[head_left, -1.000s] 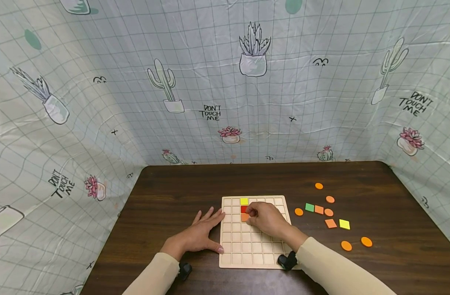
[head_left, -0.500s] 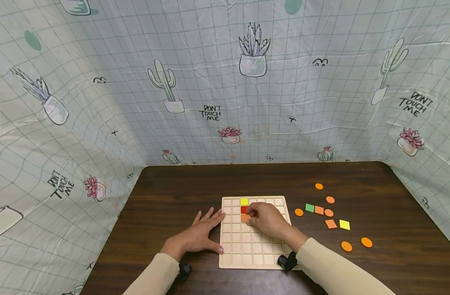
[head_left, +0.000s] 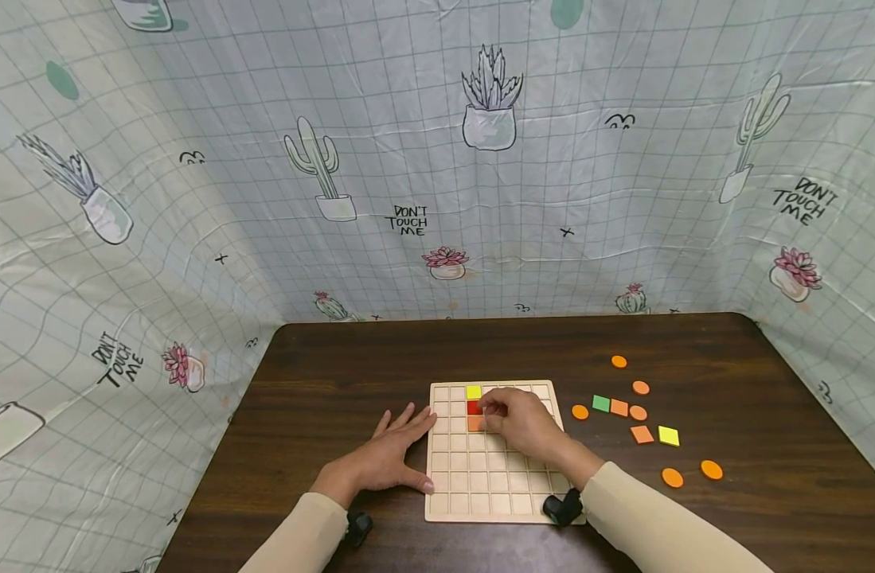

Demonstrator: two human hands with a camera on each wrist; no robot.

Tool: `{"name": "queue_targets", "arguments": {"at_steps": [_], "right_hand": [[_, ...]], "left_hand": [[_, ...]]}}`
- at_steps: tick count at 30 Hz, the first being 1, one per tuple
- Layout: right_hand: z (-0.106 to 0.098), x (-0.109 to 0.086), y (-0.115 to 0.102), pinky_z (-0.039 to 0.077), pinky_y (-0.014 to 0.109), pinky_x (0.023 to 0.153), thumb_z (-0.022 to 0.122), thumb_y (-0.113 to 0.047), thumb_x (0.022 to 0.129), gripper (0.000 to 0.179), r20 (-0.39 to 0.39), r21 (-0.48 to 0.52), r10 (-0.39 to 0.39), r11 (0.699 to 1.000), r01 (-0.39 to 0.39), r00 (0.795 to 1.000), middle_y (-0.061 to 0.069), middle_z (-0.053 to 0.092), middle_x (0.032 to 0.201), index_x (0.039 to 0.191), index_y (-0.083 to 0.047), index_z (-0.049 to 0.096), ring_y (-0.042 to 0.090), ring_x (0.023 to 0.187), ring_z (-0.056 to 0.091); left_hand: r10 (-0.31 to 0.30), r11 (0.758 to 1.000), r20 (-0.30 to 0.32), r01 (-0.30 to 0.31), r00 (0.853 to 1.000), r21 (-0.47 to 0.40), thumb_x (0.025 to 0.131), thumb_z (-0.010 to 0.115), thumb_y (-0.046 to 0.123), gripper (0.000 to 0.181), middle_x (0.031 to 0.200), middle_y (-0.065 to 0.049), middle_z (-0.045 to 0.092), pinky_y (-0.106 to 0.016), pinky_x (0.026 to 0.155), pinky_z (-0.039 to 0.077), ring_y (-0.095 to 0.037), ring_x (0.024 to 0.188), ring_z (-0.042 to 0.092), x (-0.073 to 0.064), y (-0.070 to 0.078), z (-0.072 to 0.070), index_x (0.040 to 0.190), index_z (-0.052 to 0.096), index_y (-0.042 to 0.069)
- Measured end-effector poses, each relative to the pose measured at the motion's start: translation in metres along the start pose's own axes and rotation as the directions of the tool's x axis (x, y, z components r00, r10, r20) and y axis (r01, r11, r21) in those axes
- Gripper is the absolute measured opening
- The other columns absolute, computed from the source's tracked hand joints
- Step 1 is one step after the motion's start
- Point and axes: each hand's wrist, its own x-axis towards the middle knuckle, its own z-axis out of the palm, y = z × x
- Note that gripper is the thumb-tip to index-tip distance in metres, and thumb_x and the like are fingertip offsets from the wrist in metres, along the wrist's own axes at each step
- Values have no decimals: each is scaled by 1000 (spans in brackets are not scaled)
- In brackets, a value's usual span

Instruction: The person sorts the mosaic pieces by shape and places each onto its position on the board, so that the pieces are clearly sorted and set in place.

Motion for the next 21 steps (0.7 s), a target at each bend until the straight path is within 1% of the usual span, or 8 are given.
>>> {"name": "queue_targets", "arguments": {"at_steps": [2, 8, 15, 18, 21], "right_hand": [[-1, 0, 0, 51, 26, 74, 79, -8, 94, 16, -5, 27, 2, 1000, -2, 1000, -5, 69, 92, 110, -9, 79, 11, 81, 59], [-6, -3, -2, 51, 25, 72, 79, -8, 94, 17, -28, 100, -12, 995, 15, 1000, -2, 72, 93, 111, -7, 80, 12, 82, 60], [-19, -8, 1, 53, 26, 71, 77, -11, 96, 23, -5, 192, -3, 981, 3, 1000, 5, 74, 102, 118, -3, 78, 15, 89, 63], [-26, -10, 3, 54, 26, 71, 77, -11, 96, 23, -17, 196, 3, 981, 0, 1000, 5, 74, 101, 119, -3, 78, 16, 89, 64], [-34, -13, 7, 55, 26, 71, 77, -11, 96, 23, -38, 172, 2, 985, 5, 999, 5, 75, 100, 119, -4, 78, 16, 90, 65]], "left_hand": [[-1, 1000, 0, 1, 1000, 1, 86, 86, 46, 108, 178, 0, 14, -61, 131, -8, -30, 166, -1, 0, 0, 0, 170, 25, 18], [-9, 1000, -3, 9, 1000, 3, 85, 87, 47, 109, 178, 0, 15, -62, 131, -7, -30, 166, 0, 0, 0, 1, 170, 26, 18], [3, 1000, -8, -3, 1000, 3, 85, 86, 47, 108, 178, 0, 14, -62, 131, -8, -30, 166, -1, 1, -1, 3, 170, 25, 19], [9, 1000, -9, -9, 1000, 3, 85, 86, 47, 108, 178, 0, 14, -62, 131, -8, -30, 166, -1, 1, -2, 3, 170, 25, 19], [12, 1000, -9, -12, 1000, 8, 86, 86, 48, 108, 178, 0, 14, -62, 131, -8, -30, 166, -1, 1, -3, 3, 170, 25, 19]]}}
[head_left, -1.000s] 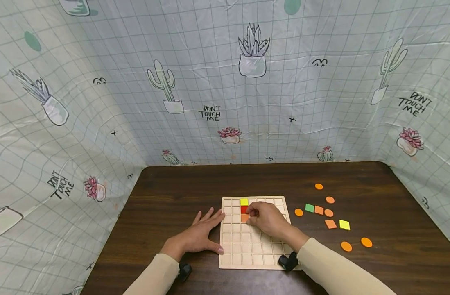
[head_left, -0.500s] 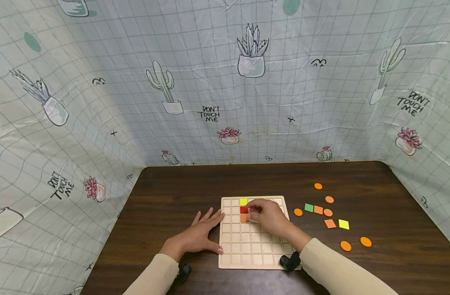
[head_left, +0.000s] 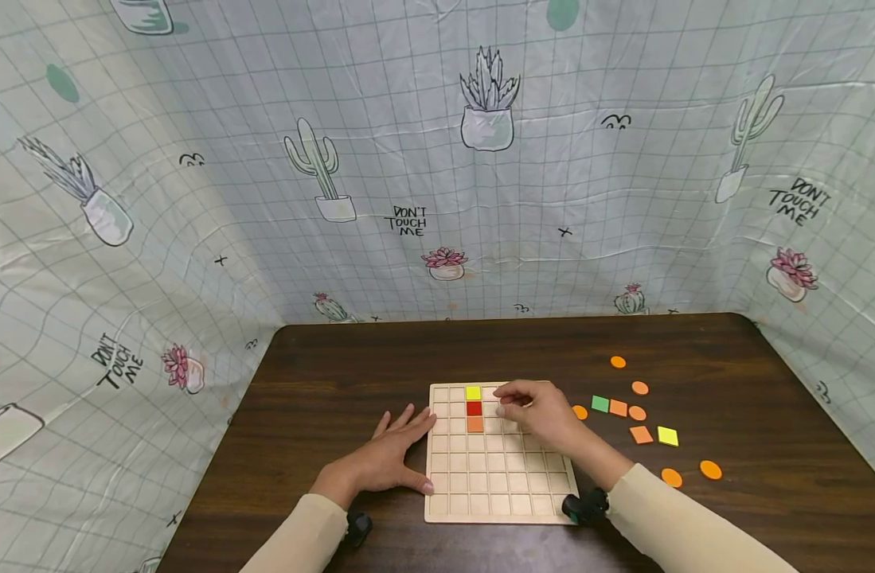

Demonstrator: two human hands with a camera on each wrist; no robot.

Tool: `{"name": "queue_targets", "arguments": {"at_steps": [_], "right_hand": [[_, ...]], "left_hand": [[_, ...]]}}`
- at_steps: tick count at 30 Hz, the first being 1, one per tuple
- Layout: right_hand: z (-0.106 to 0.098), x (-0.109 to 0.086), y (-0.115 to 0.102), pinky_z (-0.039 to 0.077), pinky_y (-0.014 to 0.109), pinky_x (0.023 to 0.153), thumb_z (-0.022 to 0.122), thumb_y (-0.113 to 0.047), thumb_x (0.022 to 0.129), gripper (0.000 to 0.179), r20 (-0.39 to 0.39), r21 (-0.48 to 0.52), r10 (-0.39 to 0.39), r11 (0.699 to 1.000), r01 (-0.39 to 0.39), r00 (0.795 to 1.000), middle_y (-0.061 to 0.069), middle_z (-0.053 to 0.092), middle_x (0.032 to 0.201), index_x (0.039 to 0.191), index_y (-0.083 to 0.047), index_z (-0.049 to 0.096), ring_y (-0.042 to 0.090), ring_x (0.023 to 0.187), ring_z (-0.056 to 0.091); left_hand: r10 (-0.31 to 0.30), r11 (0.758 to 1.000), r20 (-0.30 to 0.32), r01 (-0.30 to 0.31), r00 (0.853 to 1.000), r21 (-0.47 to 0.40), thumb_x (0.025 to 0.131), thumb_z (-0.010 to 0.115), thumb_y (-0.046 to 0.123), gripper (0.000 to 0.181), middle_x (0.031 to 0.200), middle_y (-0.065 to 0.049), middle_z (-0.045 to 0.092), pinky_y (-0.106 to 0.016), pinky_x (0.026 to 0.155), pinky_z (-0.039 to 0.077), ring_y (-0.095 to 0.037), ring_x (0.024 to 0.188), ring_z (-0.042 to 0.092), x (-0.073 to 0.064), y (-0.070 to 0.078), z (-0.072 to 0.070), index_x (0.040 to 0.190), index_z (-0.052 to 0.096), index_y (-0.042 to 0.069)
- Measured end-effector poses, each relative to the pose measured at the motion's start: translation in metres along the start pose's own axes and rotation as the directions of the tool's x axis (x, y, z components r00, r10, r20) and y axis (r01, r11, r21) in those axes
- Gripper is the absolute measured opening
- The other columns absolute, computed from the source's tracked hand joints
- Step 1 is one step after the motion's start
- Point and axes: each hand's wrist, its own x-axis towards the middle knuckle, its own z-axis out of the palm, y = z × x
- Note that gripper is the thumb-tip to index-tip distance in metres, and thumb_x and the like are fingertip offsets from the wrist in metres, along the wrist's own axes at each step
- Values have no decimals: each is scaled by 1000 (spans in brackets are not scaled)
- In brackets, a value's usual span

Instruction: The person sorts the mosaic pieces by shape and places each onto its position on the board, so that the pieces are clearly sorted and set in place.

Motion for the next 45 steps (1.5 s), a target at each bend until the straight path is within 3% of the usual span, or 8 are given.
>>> {"name": "queue_targets", "arguments": {"at_steps": [10, 19, 23, 28, 32, 35, 40, 45], "right_hand": [[-35, -13, 10, 54, 26, 69, 77, -17, 98, 28, -45, -41, 9, 999, -11, 999, 7, 77, 105, 121, -3, 77, 18, 89, 63], [-81, -36, 25, 56, 28, 70, 76, -22, 99, 34, -74, -140, 24, 990, -35, 997, 9, 76, 111, 127, -3, 74, 19, 89, 66], [-103, -49, 34, 55, 27, 69, 76, -29, 100, 40, -85, -189, 43, 980, -59, 995, 14, 74, 121, 132, -6, 71, 18, 92, 63], [-129, -66, 46, 51, 29, 59, 74, -33, 101, 47, -89, -250, 81, 963, -101, 993, 20, 68, 131, 139, -7, 67, 15, 81, 61], [-146, -77, 57, 46, 29, 62, 74, -36, 101, 50, -88, -345, 81, 933, -107, 993, 22, 62, 139, 141, -7, 66, 19, 85, 54], [-158, -84, 67, 47, 34, 71, 74, -38, 100, 55, -73, -393, 105, 911, -126, 992, 25, 58, 144, 143, -6, 65, 28, 100, 53], [-173, -92, 81, 51, 62, 86, 78, -40, 96, 59, -46, -443, 150, 883, -155, 988, 30, 58, 144, 142, -5, 64, 49, 123, 50], [-180, -97, 94, 49, 67, 90, 83, -35, 92, 57, -27, -474, 148, 869, -143, 989, 29, 63, 135, 136, -2, 68, 50, 119, 55]], "left_hand": [[-3, 1000, 3, 3, 1000, -6, 86, 86, 47, 108, 178, 0, 14, -62, 131, -8, -30, 166, -1, 0, 1, -1, 170, 24, 19], [-5, 1000, 1, 5, 1000, -11, 86, 87, 46, 108, 178, -1, 14, -62, 131, -8, -30, 166, -1, 0, 2, -1, 170, 25, 19], [-3, 1000, 1, 3, 1000, -11, 86, 86, 47, 108, 178, -1, 14, -62, 131, -8, -30, 166, -1, -1, 2, -2, 170, 25, 18], [-4, 1000, 4, 4, 1000, -8, 86, 86, 46, 107, 178, 0, 13, -62, 131, -8, -29, 166, -2, -1, 3, -2, 170, 25, 19], [-2, 1000, 7, 2, 1000, -7, 87, 86, 46, 107, 178, 0, 13, -62, 130, -8, -29, 166, -2, -2, 3, -2, 170, 24, 18], [-3, 1000, 8, 3, 1000, -6, 87, 86, 47, 108, 178, 0, 13, -62, 131, -9, -29, 166, -2, -2, 3, -2, 170, 24, 19], [-4, 1000, 8, 4, 1000, -6, 86, 85, 47, 108, 178, 0, 13, -62, 130, -8, -29, 166, -2, -1, 3, -1, 170, 24, 19], [-8, 1000, 5, 8, 1000, 1, 86, 86, 47, 108, 178, 0, 13, -62, 131, -8, -29, 166, -2, -1, 2, -1, 170, 24, 19]]}}
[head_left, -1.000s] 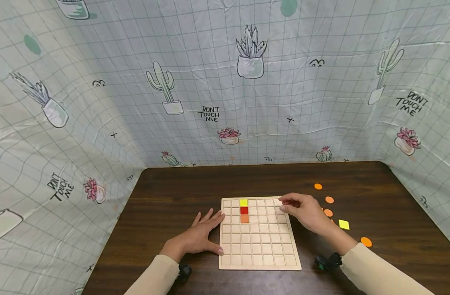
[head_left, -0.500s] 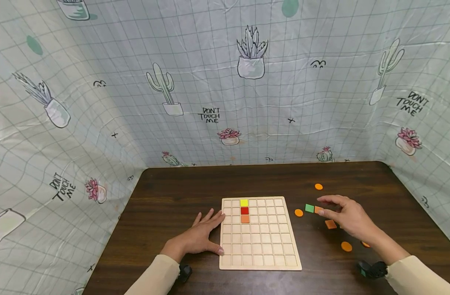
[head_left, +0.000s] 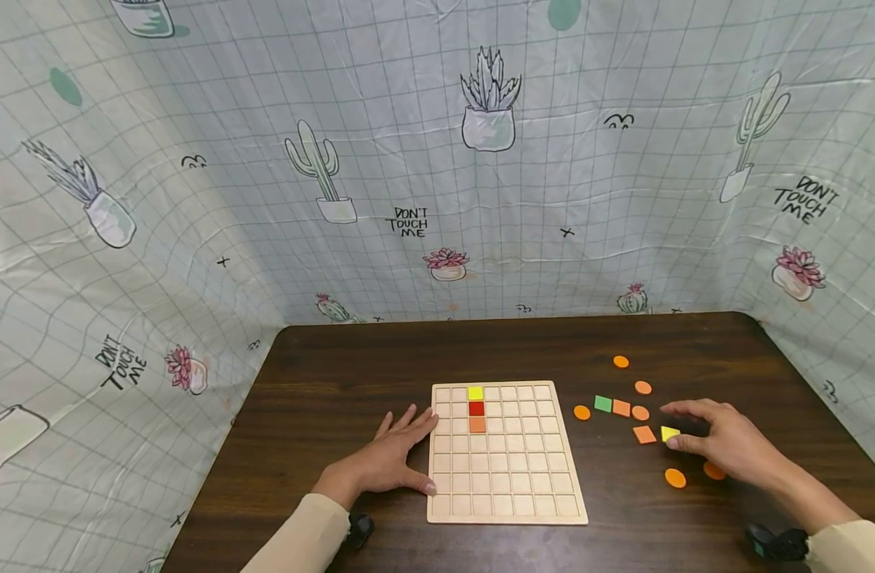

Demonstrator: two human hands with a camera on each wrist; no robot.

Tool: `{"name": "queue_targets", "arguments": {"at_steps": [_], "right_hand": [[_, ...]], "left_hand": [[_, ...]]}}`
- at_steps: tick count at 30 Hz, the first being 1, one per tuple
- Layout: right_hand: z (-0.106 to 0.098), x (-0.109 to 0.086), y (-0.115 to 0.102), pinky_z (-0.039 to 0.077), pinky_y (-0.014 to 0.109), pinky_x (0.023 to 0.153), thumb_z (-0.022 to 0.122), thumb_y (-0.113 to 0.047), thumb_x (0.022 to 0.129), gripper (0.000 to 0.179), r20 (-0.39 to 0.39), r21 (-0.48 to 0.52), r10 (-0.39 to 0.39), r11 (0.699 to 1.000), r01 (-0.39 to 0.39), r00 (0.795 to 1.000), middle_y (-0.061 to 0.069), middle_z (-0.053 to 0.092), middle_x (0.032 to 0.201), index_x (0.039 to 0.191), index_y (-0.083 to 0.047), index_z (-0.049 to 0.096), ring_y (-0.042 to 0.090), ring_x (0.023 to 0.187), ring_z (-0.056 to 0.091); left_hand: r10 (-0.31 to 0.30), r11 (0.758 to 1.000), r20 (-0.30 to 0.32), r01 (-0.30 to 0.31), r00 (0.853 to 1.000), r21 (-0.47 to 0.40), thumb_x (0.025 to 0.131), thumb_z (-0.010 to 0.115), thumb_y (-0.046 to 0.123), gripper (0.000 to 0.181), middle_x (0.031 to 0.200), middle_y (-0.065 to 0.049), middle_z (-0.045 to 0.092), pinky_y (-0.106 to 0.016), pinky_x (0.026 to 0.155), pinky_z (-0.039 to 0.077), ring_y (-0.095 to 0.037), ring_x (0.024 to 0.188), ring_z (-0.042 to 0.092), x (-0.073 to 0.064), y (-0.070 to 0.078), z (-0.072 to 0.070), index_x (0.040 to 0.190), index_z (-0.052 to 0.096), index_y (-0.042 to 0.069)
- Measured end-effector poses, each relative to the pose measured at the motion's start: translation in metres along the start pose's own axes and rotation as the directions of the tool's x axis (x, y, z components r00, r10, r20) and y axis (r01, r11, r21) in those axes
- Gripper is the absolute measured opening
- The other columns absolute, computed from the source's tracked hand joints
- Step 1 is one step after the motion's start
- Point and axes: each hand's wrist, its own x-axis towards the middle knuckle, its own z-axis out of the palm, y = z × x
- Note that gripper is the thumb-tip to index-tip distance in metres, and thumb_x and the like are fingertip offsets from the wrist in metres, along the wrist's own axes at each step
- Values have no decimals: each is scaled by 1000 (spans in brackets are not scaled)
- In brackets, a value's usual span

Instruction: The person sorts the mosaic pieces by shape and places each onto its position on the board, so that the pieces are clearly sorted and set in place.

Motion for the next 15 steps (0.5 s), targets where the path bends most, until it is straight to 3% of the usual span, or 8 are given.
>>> {"name": "queue_targets", "arguments": {"at_steps": [9, 15], "right_hand": [[4, -3, 15, 51, 63, 88, 85, -29, 90, 49, 4, -23, 5, 1000, -5, 1000, 25, 66, 127, 128, 0, 72, 48, 114, 59], [4, -2, 20, 53, 53, 83, 85, -27, 90, 42, -8, -49, 3, 999, -3, 1000, 21, 67, 121, 122, -3, 74, 39, 105, 63]], "left_hand": [[0, 1000, -2, 0, 1000, 11, 86, 86, 47, 108, 178, 0, 14, -62, 131, -8, -29, 166, -2, 0, 0, -1, 170, 24, 18], [4, 1000, 0, -4, 1000, 14, 87, 86, 47, 108, 178, 0, 13, -62, 131, -8, -30, 166, -1, 0, 0, -1, 170, 24, 19]]}}
